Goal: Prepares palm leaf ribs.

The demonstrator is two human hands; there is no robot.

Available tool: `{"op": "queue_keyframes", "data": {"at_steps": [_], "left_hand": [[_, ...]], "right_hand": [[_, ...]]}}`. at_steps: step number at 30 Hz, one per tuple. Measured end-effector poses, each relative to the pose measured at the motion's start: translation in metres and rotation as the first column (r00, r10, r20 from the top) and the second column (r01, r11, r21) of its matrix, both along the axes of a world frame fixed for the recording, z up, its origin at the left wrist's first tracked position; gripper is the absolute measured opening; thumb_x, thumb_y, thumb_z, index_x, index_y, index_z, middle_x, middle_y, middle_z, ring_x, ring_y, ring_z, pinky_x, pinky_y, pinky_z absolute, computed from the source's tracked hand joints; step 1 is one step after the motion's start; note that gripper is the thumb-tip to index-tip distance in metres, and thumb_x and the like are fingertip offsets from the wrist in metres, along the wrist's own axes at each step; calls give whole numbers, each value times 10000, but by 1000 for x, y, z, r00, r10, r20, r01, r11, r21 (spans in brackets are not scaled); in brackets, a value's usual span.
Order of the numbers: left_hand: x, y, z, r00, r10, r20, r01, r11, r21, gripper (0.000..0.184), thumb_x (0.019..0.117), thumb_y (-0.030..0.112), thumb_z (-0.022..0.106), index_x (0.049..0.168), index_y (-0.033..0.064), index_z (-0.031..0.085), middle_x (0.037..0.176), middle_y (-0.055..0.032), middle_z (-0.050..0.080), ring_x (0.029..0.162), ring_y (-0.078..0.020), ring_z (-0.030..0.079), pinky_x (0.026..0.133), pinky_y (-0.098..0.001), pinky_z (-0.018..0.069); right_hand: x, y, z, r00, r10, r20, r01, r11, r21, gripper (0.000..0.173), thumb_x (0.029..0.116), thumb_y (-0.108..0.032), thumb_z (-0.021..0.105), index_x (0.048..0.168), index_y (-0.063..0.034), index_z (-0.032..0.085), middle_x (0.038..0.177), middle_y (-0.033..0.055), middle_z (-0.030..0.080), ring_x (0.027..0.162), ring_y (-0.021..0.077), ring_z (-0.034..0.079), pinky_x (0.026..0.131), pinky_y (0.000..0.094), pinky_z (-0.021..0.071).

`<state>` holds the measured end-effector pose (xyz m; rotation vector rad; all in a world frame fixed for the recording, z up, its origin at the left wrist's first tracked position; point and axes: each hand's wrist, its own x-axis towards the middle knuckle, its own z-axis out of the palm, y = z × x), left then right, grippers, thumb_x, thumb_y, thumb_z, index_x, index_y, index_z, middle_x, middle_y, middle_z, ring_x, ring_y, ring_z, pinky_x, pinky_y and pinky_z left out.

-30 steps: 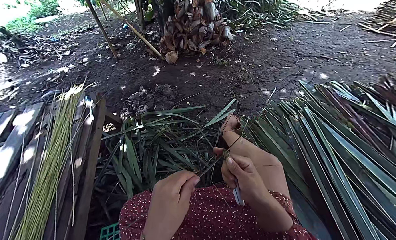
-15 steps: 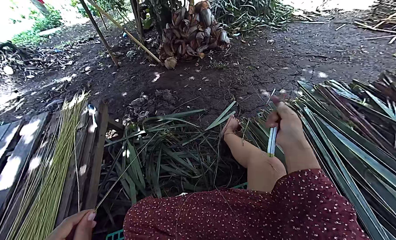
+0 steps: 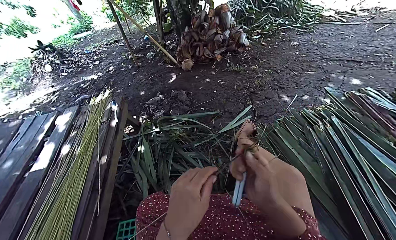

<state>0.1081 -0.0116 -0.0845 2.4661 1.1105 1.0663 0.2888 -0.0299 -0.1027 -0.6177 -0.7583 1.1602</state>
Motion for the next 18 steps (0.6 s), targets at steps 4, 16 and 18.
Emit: {"op": "queue_keyframes", "data": {"at_steps": [4,16,18], "left_hand": [[-50,0,-5,981,-191,-37,150,863,-482,326,1058,202,479,1208,42,720,888,-48,734,734,-115,679,724,-300,580],[-122,-16,-19,980,174,94,-114,885,-451,249,1010,199,536,950,47,723,772,85,673,680,105,573,646,-73,476],[-95,-14,-16,983,159,90,-110,910,-399,262,1019,189,522,941,38,721,744,73,662,653,104,551,627,-68,454]], "right_hand": [[73,15,1,969,-244,29,241,967,80,269,1073,-353,442,1004,-241,676,673,-149,631,562,-27,581,549,151,502],[106,28,-6,967,-219,129,225,974,-32,424,1095,-312,223,1309,-267,586,630,-175,582,511,-51,512,519,139,459],[63,18,-13,981,122,152,-104,987,-123,386,1048,-366,474,1391,-195,522,670,-157,598,518,-49,518,506,130,458]]}}
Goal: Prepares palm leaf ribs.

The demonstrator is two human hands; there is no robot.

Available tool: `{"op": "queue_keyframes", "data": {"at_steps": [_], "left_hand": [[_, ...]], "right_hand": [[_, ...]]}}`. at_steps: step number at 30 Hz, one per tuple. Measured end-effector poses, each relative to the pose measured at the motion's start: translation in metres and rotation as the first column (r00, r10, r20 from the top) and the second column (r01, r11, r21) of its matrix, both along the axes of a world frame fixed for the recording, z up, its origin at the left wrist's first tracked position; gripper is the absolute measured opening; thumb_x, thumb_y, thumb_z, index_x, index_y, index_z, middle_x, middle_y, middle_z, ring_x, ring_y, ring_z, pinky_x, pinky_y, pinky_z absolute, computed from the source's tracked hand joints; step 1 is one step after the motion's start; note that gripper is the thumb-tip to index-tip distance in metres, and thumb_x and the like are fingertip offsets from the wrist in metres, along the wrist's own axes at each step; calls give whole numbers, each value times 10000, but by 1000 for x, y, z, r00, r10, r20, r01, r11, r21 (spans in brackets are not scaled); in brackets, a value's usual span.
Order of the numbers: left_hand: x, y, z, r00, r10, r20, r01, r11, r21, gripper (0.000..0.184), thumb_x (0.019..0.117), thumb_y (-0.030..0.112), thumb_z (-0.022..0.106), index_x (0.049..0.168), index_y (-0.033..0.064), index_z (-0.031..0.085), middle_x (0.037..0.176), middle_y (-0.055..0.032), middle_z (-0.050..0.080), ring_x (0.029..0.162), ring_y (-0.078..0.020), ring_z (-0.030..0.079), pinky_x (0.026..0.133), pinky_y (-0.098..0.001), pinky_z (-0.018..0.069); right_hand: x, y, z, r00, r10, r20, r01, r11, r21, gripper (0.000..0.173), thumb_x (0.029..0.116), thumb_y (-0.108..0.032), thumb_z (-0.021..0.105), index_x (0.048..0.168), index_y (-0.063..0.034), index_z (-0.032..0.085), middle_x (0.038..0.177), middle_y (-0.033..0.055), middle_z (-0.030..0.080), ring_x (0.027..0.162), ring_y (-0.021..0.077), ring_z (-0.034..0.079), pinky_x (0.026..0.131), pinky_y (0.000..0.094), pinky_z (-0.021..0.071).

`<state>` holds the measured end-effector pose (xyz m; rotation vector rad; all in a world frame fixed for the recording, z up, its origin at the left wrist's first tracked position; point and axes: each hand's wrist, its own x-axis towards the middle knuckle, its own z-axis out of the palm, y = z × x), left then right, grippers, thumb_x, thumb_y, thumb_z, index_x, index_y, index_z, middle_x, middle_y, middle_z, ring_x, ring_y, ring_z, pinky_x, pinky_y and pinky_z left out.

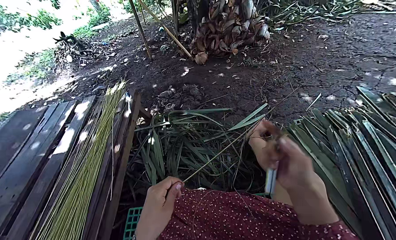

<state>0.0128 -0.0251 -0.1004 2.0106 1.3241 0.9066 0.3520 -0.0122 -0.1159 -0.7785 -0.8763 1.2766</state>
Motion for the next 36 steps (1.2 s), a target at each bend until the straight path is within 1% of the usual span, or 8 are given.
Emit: {"op": "queue_keyframes", "data": {"at_steps": [4,8,12,19,25,29,33,36], "left_hand": [[44,1,6,997,-69,18,69,998,-9,257,1020,168,518,948,29,722,736,41,668,628,78,555,610,-81,456],[50,1,6,995,-99,-19,99,994,-36,290,1041,194,485,1070,37,726,833,24,714,671,34,607,638,-119,502],[45,-4,4,997,-55,-51,56,998,6,299,1036,186,463,997,41,721,720,44,624,618,44,531,610,-99,443],[73,-11,1,995,-71,73,68,997,42,386,1075,278,407,916,51,675,675,35,599,614,30,554,576,-150,452],[77,-19,8,918,-67,392,144,974,-172,297,1044,186,453,848,108,662,663,169,503,586,124,412,544,-72,334],[60,-25,13,908,-69,413,168,963,-210,286,1040,153,456,864,123,681,673,187,511,593,137,412,551,-65,339],[50,-26,12,937,-39,348,112,975,-192,284,1036,136,447,862,120,671,683,187,523,597,131,424,553,-72,344],[50,-26,12,957,-32,289,85,982,-171,285,1035,119,442,858,96,664,665,178,521,587,134,428,550,-72,351]], "right_hand": [[-73,-18,-8,904,427,7,-426,904,-37,470,1020,-163,425,1476,-55,461,682,-161,540,540,-46,485,502,137,431],[-81,-17,-13,953,282,-111,-281,959,22,317,1060,-185,450,1297,-77,631,680,-152,576,542,-46,504,516,134,445],[-59,-10,-3,972,169,-163,-168,986,18,357,1054,-135,399,1326,-38,609,638,-138,552,516,-31,509,514,134,454],[-77,-32,-12,869,487,88,-488,873,-16,372,1059,-256,494,1376,-82,581,687,-174,520,556,-74,465,509,111,402],[-77,-34,-17,969,238,59,-244,959,145,234,1054,-274,542,1142,-147,718,710,-179,596,561,-109,477,508,89,408],[-33,-15,-6,999,-45,-31,47,995,91,260,1043,-208,508,1210,-113,682,616,-159,562,498,-52,483,487,129,421],[-13,-6,-3,976,-190,-109,193,981,16,313,1052,-132,388,882,-127,650,561,-96,543,454,-14,483,466,136,429],[-26,-18,-2,999,37,-32,-37,999,-9,302,1033,-167,441,1221,-68,656,606,-155,524,494,-44,457,495,141,407]]}}
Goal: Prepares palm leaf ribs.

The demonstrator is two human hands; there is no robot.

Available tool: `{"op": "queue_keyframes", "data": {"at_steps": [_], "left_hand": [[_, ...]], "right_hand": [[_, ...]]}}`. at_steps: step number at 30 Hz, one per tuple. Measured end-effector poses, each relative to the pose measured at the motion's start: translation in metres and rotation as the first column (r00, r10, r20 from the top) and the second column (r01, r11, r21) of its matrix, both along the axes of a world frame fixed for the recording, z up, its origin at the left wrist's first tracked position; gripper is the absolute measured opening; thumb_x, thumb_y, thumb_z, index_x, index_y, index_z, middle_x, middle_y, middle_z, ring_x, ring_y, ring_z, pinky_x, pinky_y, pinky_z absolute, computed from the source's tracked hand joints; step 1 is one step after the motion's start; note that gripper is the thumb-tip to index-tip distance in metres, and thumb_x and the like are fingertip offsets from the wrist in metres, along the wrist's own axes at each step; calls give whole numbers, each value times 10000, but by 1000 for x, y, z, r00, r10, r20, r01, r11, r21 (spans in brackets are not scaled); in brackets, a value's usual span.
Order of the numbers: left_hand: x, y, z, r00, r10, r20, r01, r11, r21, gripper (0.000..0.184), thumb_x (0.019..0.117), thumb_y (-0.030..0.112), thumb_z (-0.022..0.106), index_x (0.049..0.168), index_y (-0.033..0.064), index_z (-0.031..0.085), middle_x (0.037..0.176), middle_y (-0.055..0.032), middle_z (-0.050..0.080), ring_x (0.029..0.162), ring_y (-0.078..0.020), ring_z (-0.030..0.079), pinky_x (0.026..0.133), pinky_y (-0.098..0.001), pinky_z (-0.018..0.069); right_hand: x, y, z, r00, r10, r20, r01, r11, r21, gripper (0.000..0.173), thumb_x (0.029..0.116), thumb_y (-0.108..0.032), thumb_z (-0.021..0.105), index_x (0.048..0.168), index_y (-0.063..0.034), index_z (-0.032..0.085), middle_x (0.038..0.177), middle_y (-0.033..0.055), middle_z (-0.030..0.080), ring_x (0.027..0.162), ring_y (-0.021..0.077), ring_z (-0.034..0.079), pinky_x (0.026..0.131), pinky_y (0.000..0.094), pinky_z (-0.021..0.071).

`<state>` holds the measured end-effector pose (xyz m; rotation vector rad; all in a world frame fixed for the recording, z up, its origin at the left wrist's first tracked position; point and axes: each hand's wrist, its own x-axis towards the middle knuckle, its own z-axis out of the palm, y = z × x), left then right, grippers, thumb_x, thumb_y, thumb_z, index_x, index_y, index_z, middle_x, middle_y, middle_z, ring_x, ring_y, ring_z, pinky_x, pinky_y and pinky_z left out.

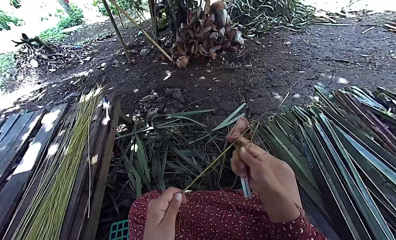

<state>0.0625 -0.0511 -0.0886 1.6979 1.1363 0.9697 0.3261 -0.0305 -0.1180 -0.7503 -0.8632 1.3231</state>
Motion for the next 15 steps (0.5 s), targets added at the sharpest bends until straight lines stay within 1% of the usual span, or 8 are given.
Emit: {"op": "queue_keyframes", "data": {"at_steps": [2,4,8,10,11,12,13,15], "left_hand": [[-1,0,0,1000,-15,-13,15,1000,-9,284,1037,110,437,864,97,662,651,183,498,575,133,411,541,-73,340],[-7,1,2,1000,-21,-6,21,999,-36,282,1026,81,430,871,97,665,670,190,512,588,132,417,551,-74,344],[-40,-2,7,999,4,33,-1,994,-110,321,1024,60,417,873,174,677,690,238,561,592,142,447,559,-72,372],[-56,-2,7,1000,0,-3,0,993,-117,312,1023,55,415,881,162,671,696,230,574,593,139,459,561,-78,385],[-61,0,8,996,-11,-93,3,995,-96,279,1024,57,419,897,120,661,702,202,567,602,125,469,570,-89,397],[-65,3,9,969,-16,-248,4,999,-48,257,1032,79,425,925,63,657,702,146,552,609,84,481,578,-126,414],[-65,6,12,902,-2,-431,9,1000,15,284,1045,122,421,969,10,669,707,54,567,620,-10,521,593,-221,450],[-56,10,19,773,37,-634,28,995,92,367,1059,176,392,1077,-63,670,819,-164,676,751,-314,671,707,-548,517]], "right_hand": [[-14,-7,-5,977,214,19,-215,976,27,372,1043,-190,478,1366,-58,608,632,-188,527,515,-74,449,495,119,390],[-17,-8,-8,967,253,16,-254,967,40,369,1051,-187,480,1368,-51,610,641,-188,525,522,-75,448,494,115,383],[26,14,-5,989,-149,15,149,989,-4,320,1042,-140,377,1174,-97,665,569,-137,521,465,-37,458,476,139,410],[48,25,-5,961,-276,-13,276,961,13,389,1070,-135,302,1298,-92,615,548,-124,500,443,-26,456,471,141,427],[52,28,-3,952,-305,-24,305,952,6,407,1075,-129,279,1320,-86,602,541,-115,496,434,-18,460,466,145,435],[52,28,-1,949,-314,-28,314,949,2,405,1078,-122,276,1315,-82,602,541,-108,502,432,-13,465,464,146,440],[48,27,-1,951,-308,-31,308,951,4,383,1076,-115,293,1271,-85,621,546,-103,506,436,-10,465,469,148,438],[34,22,-3,963,-269,-12,269,963,14,311,1055,-114,352,1072,-107,663,556,-109,516,453,-15,474,475,145,435]]}}
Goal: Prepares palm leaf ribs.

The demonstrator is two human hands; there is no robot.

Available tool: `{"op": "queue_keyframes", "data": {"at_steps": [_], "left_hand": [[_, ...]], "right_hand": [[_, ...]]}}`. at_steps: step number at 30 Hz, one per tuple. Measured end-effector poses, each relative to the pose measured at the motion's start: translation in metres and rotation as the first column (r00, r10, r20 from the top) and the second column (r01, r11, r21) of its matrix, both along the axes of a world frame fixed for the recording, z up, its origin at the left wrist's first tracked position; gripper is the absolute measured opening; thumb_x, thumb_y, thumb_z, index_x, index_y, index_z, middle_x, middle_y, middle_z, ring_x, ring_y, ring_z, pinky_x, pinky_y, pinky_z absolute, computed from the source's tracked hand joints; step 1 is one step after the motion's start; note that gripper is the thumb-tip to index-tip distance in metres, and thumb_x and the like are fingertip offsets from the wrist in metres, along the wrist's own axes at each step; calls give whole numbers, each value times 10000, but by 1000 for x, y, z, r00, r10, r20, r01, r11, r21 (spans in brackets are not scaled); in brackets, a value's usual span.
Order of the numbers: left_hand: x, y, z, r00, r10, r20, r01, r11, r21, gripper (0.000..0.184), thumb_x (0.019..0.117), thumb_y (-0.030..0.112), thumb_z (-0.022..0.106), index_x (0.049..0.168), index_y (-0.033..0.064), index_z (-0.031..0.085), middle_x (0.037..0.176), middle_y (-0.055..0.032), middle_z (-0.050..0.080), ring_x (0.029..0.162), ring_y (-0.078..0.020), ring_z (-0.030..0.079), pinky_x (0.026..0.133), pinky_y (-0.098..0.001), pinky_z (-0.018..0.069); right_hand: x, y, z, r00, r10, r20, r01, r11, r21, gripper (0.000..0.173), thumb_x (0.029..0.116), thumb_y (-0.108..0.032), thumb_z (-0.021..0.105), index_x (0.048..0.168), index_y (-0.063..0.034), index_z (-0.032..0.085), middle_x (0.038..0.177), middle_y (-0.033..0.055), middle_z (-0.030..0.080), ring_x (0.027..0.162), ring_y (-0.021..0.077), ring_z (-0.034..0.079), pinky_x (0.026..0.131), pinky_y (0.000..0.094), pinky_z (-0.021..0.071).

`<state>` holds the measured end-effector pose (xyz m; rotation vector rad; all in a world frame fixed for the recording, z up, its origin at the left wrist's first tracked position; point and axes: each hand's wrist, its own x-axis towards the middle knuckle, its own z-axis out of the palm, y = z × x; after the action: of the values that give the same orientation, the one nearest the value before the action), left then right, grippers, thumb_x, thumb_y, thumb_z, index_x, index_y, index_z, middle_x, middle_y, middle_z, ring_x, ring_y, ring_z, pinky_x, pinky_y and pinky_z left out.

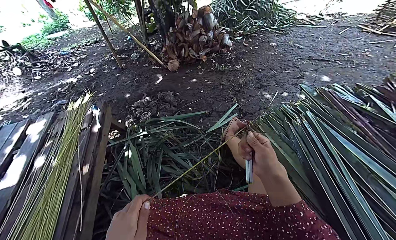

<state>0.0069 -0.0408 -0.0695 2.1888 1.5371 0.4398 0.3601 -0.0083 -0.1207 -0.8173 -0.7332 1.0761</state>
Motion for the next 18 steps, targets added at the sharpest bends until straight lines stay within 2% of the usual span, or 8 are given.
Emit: {"op": "queue_keyframes", "data": {"at_steps": [1,2,4,6,9,11,15,18], "left_hand": [[9,1,2,999,0,-33,1,999,35,389,1062,193,380,1106,-67,666,875,-202,690,810,-383,685,758,-620,503],[20,2,2,1000,-3,-31,6,996,84,391,1064,202,383,1110,-60,670,901,-208,698,824,-395,690,760,-628,507],[43,5,-2,1000,-21,-4,21,975,222,372,1065,246,409,1073,-1,687,891,-148,704,750,-300,694,645,-507,552],[66,8,-7,998,-41,49,24,952,305,351,1050,271,441,1040,39,704,880,-101,710,705,-225,686,591,-415,552],[90,11,-13,986,-86,140,28,929,370,311,1033,272,484,959,72,710,800,-43,692,639,-140,640,560,-306,523],[96,10,-15,979,-100,179,22,920,391,300,1027,265,493,902,82,696,729,-19,656,599,-98,603,540,-248,495],[85,6,-14,974,-106,202,16,915,404,298,1023,258,508,877,82,699,700,-10,640,595,-39,564,570,-162,466],[72,2,-11,978,-98,184,15,914,405,288,1014,243,526,874,66,705,705,-23,650,612,-33,576,592,-149,469]], "right_hand": [[-10,-4,0,999,30,15,-30,1000,-4,291,1043,-112,381,977,-113,664,563,-116,521,461,-20,475,477,141,430],[-22,-8,-1,998,62,21,-62,998,-12,270,1028,-108,408,994,-96,676,573,-126,530,471,-26,476,481,140,427],[-45,-17,-5,988,154,13,-155,988,6,317,1030,-109,435,1259,-23,636,608,-162,538,497,-47,478,500,133,428],[-66,-25,-10,964,266,-22,-266,964,31,366,1044,-144,472,1362,-10,593,623,-181,542,509,-63,470,501,124,413],[-84,-35,-15,878,478,25,-478,874,93,394,1057,-245,503,1390,-50,587,674,-194,541,543,-87,459,503,106,395],[-88,-37,-17,840,539,65,-543,831,124,309,1065,-286,518,1276,-107,656,688,-190,543,553,-92,461,504,102,393],[-60,-24,-13,934,350,78,-356,929,96,221,1035,-242,535,1113,-164,726,606,-200,514,502,-81,456,476,114,393],[-33,-10,-8,989,149,-21,-147,987,65,268,1040,-160,470,1196,-101,680,597,-150,548,484,-46,481,484,131,424]]}}
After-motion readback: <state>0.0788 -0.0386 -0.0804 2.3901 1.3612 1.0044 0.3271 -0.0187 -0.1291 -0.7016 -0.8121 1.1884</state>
